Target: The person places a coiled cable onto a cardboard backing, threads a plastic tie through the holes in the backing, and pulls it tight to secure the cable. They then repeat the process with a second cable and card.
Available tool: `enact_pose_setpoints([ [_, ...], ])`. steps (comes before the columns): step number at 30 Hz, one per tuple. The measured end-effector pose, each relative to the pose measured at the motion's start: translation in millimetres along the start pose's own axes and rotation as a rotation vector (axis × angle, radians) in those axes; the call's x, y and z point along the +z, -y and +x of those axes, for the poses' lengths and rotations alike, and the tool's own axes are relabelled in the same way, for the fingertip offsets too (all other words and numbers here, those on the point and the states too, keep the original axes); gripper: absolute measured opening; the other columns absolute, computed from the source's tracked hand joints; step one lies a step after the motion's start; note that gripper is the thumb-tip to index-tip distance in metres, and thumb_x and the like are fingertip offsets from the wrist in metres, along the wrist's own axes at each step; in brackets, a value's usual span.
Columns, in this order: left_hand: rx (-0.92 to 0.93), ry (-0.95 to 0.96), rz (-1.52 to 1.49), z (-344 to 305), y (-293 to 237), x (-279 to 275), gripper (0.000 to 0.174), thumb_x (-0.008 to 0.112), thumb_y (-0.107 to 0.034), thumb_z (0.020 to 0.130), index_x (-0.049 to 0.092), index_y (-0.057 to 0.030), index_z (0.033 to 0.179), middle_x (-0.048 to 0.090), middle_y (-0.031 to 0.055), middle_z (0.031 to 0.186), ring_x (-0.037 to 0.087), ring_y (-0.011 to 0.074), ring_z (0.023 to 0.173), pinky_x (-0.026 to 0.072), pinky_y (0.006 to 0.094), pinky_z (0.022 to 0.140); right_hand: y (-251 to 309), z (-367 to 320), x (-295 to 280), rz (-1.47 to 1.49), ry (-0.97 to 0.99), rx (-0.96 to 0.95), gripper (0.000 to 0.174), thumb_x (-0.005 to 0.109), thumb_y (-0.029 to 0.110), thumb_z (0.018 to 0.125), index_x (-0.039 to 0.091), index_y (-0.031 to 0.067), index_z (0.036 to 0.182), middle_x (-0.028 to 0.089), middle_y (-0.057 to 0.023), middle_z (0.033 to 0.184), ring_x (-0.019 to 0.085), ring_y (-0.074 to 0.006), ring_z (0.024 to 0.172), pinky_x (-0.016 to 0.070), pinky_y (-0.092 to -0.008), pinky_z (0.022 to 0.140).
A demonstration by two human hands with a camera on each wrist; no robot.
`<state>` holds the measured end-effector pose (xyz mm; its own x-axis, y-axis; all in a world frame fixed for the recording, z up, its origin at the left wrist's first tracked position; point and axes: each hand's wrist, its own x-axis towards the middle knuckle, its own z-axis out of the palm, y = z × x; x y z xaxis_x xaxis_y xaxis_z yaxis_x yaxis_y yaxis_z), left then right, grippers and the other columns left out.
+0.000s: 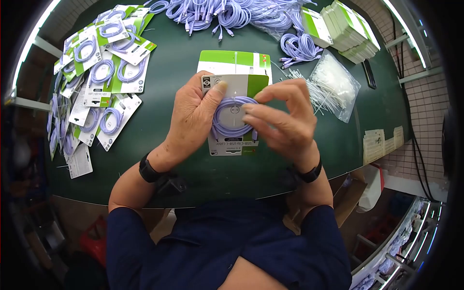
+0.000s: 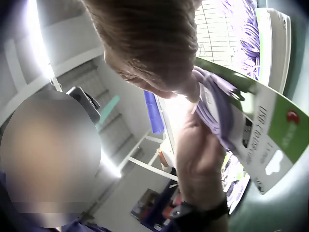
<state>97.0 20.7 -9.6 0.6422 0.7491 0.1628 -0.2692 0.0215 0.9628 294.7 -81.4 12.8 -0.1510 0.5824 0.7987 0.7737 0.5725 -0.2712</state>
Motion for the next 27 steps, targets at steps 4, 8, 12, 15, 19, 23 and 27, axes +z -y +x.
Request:
enact_pose_setpoints([
  [4, -0.048, -0.024, -0.125, 1.6, 7.1, 1.3, 0.025, 0.056, -0.018, 0.116, 0.064, 0.0042, 0.126, 0.074, 0.0051, 0.109, 0.066, 0.0062, 0.094, 0.0571, 0.0253, 0.081, 3.9, -4.8, 17.7, -0.117, 0.035, -0.049, 0.037, 0.094, 0.005, 0.070, 0.083, 0.0164, 0.104, 0.070, -0.0032, 0.102, 0.063, -0.0247, 0.092, 0.0527, -0.0362, 0.073],
  [8, -0.089, 0.010, -0.173, -0.3, 9.2, 2.3, 0.025, 0.057, -0.016, 0.115, 0.063, 0.0038, 0.128, 0.074, 0.0065, 0.113, 0.066, 0.0072, 0.096, 0.0574, 0.0260, 0.084, 2.4, -9.2, 19.2, -0.123, -0.022, -0.035, 0.038, 0.094, 0.002, 0.070, 0.082, 0.0155, 0.104, 0.071, -0.0028, 0.101, 0.065, -0.0235, 0.089, 0.0534, -0.0355, 0.071],
  [12, 0.005, 0.035, -0.134, -6.1, -6.2, 10.8, 0.024, 0.059, -0.013, 0.114, 0.063, 0.0035, 0.131, 0.075, 0.0081, 0.118, 0.068, 0.0091, 0.101, 0.0579, 0.0272, 0.089, 1.5, -9.2, 20.4, -0.068, -0.126, -0.037, 0.036, 0.094, 0.000, 0.072, 0.080, 0.0141, 0.102, 0.072, -0.0027, 0.101, 0.067, -0.0230, 0.087, 0.0542, -0.0340, 0.071],
  [15, 0.031, 0.076, -0.008, -11.5, -18.7, 15.2, 0.027, 0.062, -0.010, 0.112, 0.061, 0.0036, 0.135, 0.074, 0.0096, 0.122, 0.069, 0.0111, 0.107, 0.0580, 0.0288, 0.093, 2.4, -5.6, 17.6, -0.072, -0.152, -0.036, 0.034, 0.094, 0.000, 0.073, 0.078, 0.0128, 0.100, 0.072, -0.0028, 0.101, 0.068, -0.0228, 0.087, 0.0548, -0.0337, 0.071],
  [19, 0.035, 0.077, -0.015, -13.4, -12.5, 12.9, 0.032, 0.064, -0.008, 0.110, 0.060, 0.0039, 0.139, 0.074, 0.0104, 0.124, 0.070, 0.0126, 0.111, 0.0583, 0.0299, 0.096, 4.0, -6.2, 18.6, -0.081, -0.189, -0.034, 0.032, 0.094, 0.000, 0.074, 0.076, 0.0119, 0.098, 0.073, -0.0024, 0.102, 0.068, -0.0223, 0.087, 0.0549, -0.0332, 0.071],
  [23, -0.049, 0.024, -0.160, -9.0, -11.1, 11.9, 0.033, 0.065, -0.009, 0.110, 0.059, 0.0041, 0.140, 0.074, 0.0112, 0.126, 0.071, 0.0132, 0.109, 0.0590, 0.0305, 0.095, 9.4, -6.3, 14.9, -0.101, -0.171, -0.050, 0.032, 0.094, 0.001, 0.074, 0.076, 0.0123, 0.098, 0.073, -0.0017, 0.102, 0.068, -0.0222, 0.087, 0.0548, -0.0330, 0.071],
  [27, -0.137, -0.003, -0.319, -4.1, -7.8, 8.4, 0.034, 0.066, -0.010, 0.110, 0.060, 0.0042, 0.140, 0.074, 0.0115, 0.126, 0.071, 0.0140, 0.108, 0.0597, 0.0310, 0.095, 19.3, -5.5, 9.2, -0.054, -0.112, -0.033, 0.031, 0.094, 0.002, 0.075, 0.074, 0.0127, 0.098, 0.074, -0.0011, 0.102, 0.070, -0.0223, 0.087, 0.0546, -0.0326, 0.070],
])
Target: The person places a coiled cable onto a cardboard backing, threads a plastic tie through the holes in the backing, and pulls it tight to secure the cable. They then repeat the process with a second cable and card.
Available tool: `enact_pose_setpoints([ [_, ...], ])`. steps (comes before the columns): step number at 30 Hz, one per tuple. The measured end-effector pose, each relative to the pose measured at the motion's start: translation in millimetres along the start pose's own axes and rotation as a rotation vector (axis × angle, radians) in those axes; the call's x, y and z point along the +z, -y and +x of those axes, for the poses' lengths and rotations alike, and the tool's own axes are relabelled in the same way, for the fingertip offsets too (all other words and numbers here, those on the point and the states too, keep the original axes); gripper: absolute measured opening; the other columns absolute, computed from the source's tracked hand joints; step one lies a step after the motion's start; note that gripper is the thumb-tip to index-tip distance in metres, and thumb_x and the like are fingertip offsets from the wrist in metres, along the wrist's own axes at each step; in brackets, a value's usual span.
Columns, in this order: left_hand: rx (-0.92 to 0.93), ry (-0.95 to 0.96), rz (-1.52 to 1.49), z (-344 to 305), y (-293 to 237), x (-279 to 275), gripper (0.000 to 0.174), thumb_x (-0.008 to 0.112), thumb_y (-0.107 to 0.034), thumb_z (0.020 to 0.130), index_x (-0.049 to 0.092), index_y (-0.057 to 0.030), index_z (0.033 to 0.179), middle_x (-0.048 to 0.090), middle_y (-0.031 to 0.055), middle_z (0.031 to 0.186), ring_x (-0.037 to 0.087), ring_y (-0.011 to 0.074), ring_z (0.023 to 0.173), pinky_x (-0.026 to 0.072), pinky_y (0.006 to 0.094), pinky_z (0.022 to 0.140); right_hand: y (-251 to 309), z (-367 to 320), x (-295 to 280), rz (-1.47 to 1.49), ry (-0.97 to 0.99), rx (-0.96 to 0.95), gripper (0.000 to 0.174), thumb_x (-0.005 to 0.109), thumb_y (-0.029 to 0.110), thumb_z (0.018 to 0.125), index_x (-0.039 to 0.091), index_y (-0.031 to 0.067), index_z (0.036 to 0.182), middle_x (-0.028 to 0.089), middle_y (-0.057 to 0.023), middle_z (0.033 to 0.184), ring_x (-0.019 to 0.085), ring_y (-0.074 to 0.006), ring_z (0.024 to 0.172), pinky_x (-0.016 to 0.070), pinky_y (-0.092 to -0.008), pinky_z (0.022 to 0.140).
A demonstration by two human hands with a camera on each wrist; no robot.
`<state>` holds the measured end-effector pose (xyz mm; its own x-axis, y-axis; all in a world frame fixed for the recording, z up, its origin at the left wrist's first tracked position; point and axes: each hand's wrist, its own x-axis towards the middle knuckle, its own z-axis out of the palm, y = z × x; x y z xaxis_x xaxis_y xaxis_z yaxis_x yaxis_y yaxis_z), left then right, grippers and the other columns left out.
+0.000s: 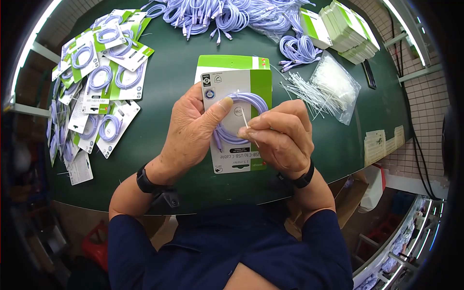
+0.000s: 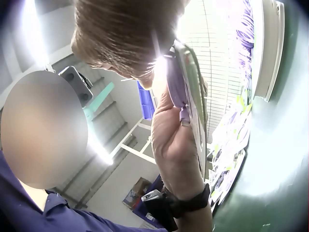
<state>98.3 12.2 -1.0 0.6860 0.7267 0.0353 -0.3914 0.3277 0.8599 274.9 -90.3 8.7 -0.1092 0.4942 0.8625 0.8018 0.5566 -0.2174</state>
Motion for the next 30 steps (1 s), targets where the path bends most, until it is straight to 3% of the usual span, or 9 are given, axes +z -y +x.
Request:
enact_pose_setpoints([
  [9, 0.006, -0.011, 0.013, -0.1, 0.3, 0.0, 0.033, 0.067, -0.010, 0.109, 0.061, 0.0044, 0.138, 0.074, 0.0116, 0.126, 0.071, 0.0140, 0.109, 0.0597, 0.0315, 0.096, 0.8, -1.8, 4.3, 0.179, 0.119, -0.016, 0.031, 0.092, 0.006, 0.079, 0.071, 0.0120, 0.100, 0.079, -0.0035, 0.104, 0.075, -0.0212, 0.088, 0.0556, -0.0327, 0.069],
  [30, 0.019, -0.044, 0.090, -5.1, 0.4, 1.1, 0.031, 0.067, -0.006, 0.107, 0.063, 0.0041, 0.137, 0.075, 0.0115, 0.125, 0.070, 0.0133, 0.110, 0.0593, 0.0321, 0.097, 3.9, -9.8, 11.2, 0.412, 0.076, 0.070, 0.032, 0.092, 0.004, 0.082, 0.067, 0.0115, 0.101, 0.080, -0.0063, 0.106, 0.079, -0.0241, 0.089, 0.0611, -0.0354, 0.072],
])
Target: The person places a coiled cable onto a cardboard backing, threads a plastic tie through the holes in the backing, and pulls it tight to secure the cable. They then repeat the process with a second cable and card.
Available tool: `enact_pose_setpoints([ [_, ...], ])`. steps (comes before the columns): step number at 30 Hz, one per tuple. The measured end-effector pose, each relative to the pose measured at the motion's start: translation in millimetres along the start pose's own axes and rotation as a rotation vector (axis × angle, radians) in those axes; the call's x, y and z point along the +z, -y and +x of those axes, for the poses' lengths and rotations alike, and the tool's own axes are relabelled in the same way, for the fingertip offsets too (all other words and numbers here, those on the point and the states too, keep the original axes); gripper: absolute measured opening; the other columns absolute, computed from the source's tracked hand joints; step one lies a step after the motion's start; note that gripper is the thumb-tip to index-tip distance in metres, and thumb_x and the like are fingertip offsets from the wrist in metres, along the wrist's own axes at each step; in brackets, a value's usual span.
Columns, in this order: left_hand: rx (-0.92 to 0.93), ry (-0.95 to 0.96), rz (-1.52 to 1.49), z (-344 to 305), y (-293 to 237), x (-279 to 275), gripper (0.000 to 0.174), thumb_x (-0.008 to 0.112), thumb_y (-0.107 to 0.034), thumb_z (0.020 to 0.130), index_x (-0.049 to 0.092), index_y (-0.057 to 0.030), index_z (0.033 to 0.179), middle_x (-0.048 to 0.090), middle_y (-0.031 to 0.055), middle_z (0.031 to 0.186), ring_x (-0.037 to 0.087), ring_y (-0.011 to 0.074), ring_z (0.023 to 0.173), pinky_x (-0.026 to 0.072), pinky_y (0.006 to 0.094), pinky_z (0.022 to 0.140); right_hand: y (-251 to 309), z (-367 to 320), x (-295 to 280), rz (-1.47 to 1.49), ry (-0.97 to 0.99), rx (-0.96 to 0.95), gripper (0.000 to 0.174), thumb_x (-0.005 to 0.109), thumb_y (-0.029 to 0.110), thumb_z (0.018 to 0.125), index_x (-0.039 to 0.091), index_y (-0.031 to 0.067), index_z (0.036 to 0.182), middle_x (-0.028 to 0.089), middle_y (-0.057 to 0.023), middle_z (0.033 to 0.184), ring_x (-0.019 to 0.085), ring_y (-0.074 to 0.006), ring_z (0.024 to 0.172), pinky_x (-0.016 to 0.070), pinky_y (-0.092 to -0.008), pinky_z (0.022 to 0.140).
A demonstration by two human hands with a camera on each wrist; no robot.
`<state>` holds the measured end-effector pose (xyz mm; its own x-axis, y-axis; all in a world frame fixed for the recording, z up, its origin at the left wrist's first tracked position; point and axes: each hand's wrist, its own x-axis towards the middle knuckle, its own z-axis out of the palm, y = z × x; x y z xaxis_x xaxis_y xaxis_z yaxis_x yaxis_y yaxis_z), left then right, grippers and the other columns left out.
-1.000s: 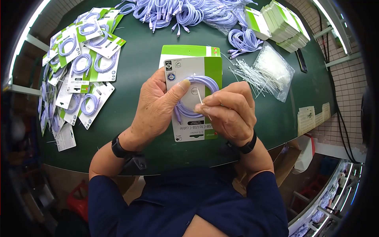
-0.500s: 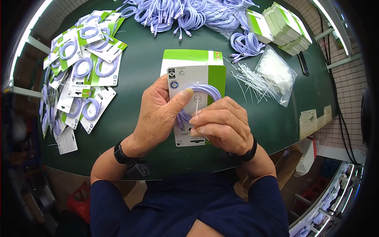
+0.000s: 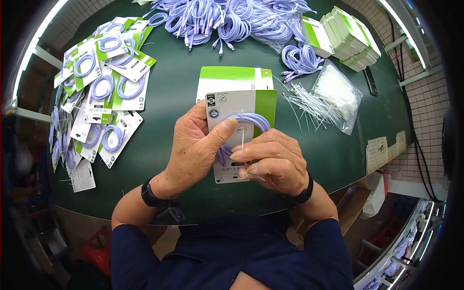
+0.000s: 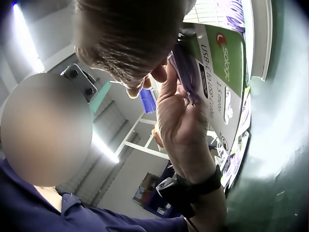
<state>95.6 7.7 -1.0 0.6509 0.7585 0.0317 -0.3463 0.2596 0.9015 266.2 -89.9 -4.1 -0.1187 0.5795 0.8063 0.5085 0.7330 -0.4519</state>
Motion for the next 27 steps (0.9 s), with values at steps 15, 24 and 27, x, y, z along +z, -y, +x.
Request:
enact_pose_setpoints([
  [15, -0.015, 0.014, 0.016, 0.3, 3.1, 0.2, 0.032, 0.067, -0.007, 0.107, 0.063, 0.0040, 0.137, 0.075, 0.0110, 0.124, 0.071, 0.0128, 0.109, 0.0585, 0.0306, 0.096, -5.2, -5.0, 0.0, 0.042, -0.116, 0.031, 0.030, 0.087, -0.004, 0.082, 0.070, 0.0034, 0.105, 0.078, -0.0154, 0.109, 0.077, -0.0275, 0.085, 0.0633, -0.0365, 0.072],
  [24, 0.008, 0.018, 0.027, 0.8, 4.2, -1.0, 0.032, 0.067, -0.005, 0.107, 0.063, 0.0045, 0.137, 0.075, 0.0108, 0.124, 0.071, 0.0132, 0.110, 0.0586, 0.0307, 0.097, -5.7, -3.8, -1.0, 0.036, -0.111, 0.021, 0.029, 0.088, -0.004, 0.083, 0.071, 0.0042, 0.104, 0.078, -0.0146, 0.107, 0.077, -0.0262, 0.082, 0.0619, -0.0342, 0.069],
  [27, 0.015, 0.015, 0.030, 1.2, 6.2, -0.1, 0.032, 0.067, -0.005, 0.107, 0.063, 0.0049, 0.137, 0.076, 0.0107, 0.124, 0.071, 0.0131, 0.110, 0.0588, 0.0308, 0.097, -1.1, -0.5, -5.2, -0.031, -0.081, 0.079, 0.034, 0.090, -0.004, 0.084, 0.067, 0.0040, 0.107, 0.077, -0.0157, 0.104, 0.077, -0.0256, 0.087, 0.0600, -0.0343, 0.072],
])
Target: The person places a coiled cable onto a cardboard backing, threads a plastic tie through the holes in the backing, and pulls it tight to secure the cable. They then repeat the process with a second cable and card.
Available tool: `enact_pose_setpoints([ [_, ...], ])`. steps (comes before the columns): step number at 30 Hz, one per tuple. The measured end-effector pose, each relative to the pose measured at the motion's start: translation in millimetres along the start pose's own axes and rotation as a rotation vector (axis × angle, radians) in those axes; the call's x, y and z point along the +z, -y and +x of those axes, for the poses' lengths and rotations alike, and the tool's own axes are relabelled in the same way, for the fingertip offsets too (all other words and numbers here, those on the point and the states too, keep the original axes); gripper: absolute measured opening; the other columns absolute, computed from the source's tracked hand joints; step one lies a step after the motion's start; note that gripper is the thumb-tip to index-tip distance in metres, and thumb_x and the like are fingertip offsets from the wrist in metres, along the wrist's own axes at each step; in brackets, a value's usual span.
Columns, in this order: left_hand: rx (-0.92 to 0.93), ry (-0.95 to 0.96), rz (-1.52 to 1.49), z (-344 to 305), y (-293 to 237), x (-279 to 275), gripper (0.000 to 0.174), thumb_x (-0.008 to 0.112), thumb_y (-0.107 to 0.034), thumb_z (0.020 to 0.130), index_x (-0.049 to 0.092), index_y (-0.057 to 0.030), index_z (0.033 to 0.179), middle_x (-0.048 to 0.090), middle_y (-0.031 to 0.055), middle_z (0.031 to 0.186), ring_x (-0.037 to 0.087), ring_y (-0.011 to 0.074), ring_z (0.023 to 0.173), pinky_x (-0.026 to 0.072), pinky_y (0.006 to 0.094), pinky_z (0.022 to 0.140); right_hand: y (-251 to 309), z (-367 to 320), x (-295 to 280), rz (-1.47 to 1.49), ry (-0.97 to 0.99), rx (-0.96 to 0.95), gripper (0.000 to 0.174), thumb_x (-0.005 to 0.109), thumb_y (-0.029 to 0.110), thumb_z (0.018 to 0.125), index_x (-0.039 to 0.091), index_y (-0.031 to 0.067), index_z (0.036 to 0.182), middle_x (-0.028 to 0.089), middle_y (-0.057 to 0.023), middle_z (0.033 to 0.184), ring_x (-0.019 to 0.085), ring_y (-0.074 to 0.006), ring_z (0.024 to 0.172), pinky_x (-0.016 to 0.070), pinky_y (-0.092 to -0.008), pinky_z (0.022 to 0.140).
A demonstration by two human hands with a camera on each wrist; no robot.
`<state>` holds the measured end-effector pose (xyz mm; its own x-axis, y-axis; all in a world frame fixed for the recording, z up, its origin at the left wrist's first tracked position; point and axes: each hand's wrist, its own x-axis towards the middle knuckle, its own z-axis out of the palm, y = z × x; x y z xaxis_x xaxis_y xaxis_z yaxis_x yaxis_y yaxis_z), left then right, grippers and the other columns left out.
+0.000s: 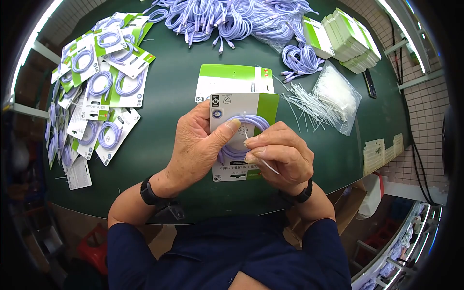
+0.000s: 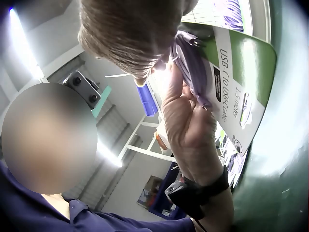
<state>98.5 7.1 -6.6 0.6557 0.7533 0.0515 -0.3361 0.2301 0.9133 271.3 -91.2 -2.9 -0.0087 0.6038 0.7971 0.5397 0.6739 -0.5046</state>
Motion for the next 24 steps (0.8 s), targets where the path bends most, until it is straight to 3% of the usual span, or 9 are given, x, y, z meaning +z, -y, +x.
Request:
enact_pose_setpoints([
  [4, -0.006, 0.007, 0.005, -1.8, 3.4, 1.7, 0.033, 0.067, -0.004, 0.106, 0.063, 0.0054, 0.137, 0.076, 0.0109, 0.123, 0.071, 0.0128, 0.109, 0.0592, 0.0311, 0.097, -3.4, -10.2, 7.6, 0.179, -0.192, 0.116, 0.031, 0.087, -0.007, 0.086, 0.067, 0.0022, 0.106, 0.077, -0.0160, 0.101, 0.076, -0.0249, 0.087, 0.0592, -0.0348, 0.074],
  [9, -0.009, 0.026, 0.023, -4.6, 10.5, 4.3, 0.033, 0.068, -0.003, 0.106, 0.064, 0.0048, 0.138, 0.077, 0.0107, 0.123, 0.072, 0.0130, 0.109, 0.0597, 0.0310, 0.097, -15.0, -5.2, 3.7, 0.083, -0.269, 0.134, 0.024, 0.086, -0.004, 0.089, 0.071, 0.0021, 0.106, 0.079, -0.0152, 0.098, 0.076, -0.0233, 0.082, 0.0602, -0.0336, 0.068],
  [12, -0.001, 0.026, 0.040, -5.5, 13.4, 5.0, 0.034, 0.068, -0.002, 0.106, 0.065, 0.0043, 0.138, 0.077, 0.0106, 0.124, 0.072, 0.0134, 0.109, 0.0600, 0.0310, 0.097, -16.9, 2.3, -7.8, -0.162, -0.113, 0.084, 0.019, 0.079, -0.010, 0.093, 0.071, -0.0030, 0.109, 0.078, -0.0169, 0.102, 0.074, -0.0264, 0.087, 0.0586, -0.0366, 0.076],
  [17, -0.023, 0.039, 0.058, -4.0, 12.4, 3.8, 0.033, 0.068, -0.003, 0.106, 0.066, 0.0038, 0.138, 0.077, 0.0107, 0.124, 0.073, 0.0139, 0.109, 0.0605, 0.0310, 0.096, -23.6, 4.3, -6.9, -0.276, -0.070, -0.012, 0.022, 0.081, -0.007, 0.091, 0.073, -0.0033, 0.112, 0.079, -0.0157, 0.102, 0.075, -0.0268, 0.087, 0.0586, -0.0367, 0.077],
  [20, -0.023, 0.047, 0.087, -4.7, 11.8, 3.7, 0.032, 0.068, -0.003, 0.106, 0.066, 0.0038, 0.138, 0.077, 0.0108, 0.123, 0.073, 0.0140, 0.108, 0.0607, 0.0311, 0.096, -24.2, 1.5, -12.4, -0.289, 0.017, -0.080, 0.039, 0.084, -0.010, 0.081, 0.078, -0.0001, 0.118, 0.077, -0.0135, 0.110, 0.073, -0.0269, 0.090, 0.0606, -0.0355, 0.075],
  [24, -0.028, 0.054, 0.054, -5.7, 9.2, 5.9, 0.032, 0.068, -0.003, 0.106, 0.066, 0.0039, 0.137, 0.078, 0.0107, 0.123, 0.073, 0.0136, 0.108, 0.0607, 0.0310, 0.096, -7.5, 2.0, -20.3, -0.374, 0.052, -0.081, 0.035, 0.088, -0.004, 0.081, 0.080, 0.0074, 0.113, 0.076, -0.0122, 0.109, 0.074, -0.0269, 0.092, 0.0583, -0.0344, 0.073],
])
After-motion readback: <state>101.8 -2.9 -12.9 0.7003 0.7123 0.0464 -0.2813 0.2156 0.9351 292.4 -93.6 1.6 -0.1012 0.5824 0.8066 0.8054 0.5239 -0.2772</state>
